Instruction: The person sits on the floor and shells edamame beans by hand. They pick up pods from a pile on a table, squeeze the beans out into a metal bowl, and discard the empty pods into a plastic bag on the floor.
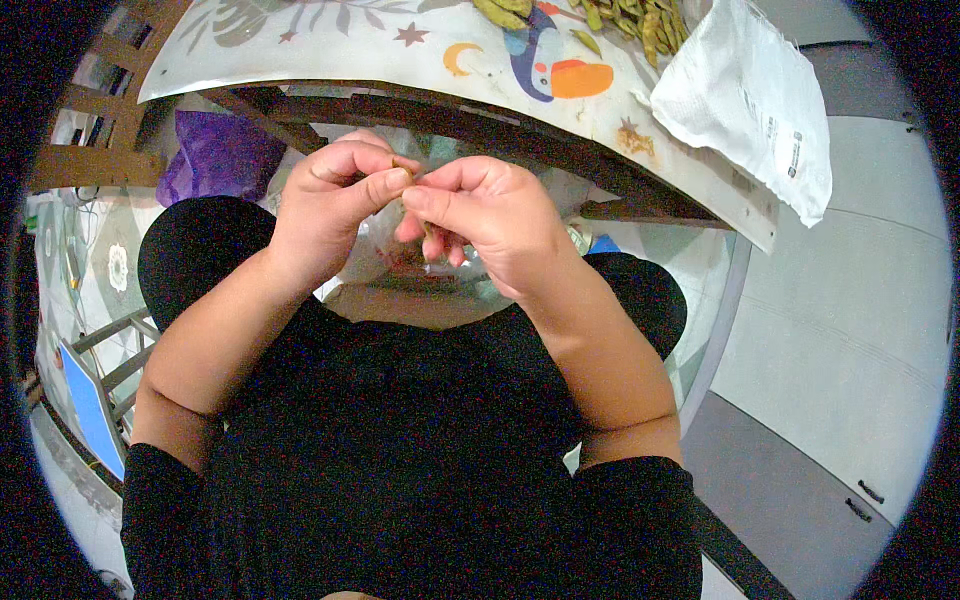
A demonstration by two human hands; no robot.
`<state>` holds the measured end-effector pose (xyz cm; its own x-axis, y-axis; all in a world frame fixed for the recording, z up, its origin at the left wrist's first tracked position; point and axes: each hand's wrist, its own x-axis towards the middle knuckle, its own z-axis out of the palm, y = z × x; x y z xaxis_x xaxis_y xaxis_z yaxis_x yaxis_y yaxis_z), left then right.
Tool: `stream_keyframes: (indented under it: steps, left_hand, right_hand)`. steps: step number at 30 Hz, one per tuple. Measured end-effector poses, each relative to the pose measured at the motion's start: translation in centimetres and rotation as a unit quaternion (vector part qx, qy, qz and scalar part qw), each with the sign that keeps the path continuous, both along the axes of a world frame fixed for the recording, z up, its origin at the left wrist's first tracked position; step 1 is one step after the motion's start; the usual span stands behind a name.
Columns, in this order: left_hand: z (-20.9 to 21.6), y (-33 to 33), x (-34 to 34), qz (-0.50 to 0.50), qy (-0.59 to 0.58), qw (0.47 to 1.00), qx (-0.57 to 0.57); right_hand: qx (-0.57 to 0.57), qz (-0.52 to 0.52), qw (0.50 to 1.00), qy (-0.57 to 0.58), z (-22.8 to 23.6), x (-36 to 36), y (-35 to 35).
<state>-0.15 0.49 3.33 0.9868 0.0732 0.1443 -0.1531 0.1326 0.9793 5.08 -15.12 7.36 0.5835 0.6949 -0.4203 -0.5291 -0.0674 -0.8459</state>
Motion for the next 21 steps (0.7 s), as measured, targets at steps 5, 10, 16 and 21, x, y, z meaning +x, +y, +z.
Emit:
stream_keyframes:
  steps: [5,10,16,21]
  left_hand:
    - [0.3,-1.1,-0.6,0.011,-0.013,0.999,-0.029]
    - [-0.4,-3.1,-1.6,-0.003,0.176,0.921,-0.348]
    - [-1.5,-3.9,-1.9,0.013,0.225,0.865,-0.448]
    - [-3.3,-4.1,-1.3,0.018,0.186,0.918,-0.349]
  right_hand:
    - [0.053,-0.041,0.996,0.054,-0.6,-0.7,-0.5]
    - [0.033,-0.077,0.996,-0.037,-1.5,-1.1,-0.5]
    - [-0.153,-0.027,0.898,-0.411,-3.3,-1.2,-0.2]
    - [-0.219,-0.021,0.811,-0.543,-4.6,-0.9,-0.3]
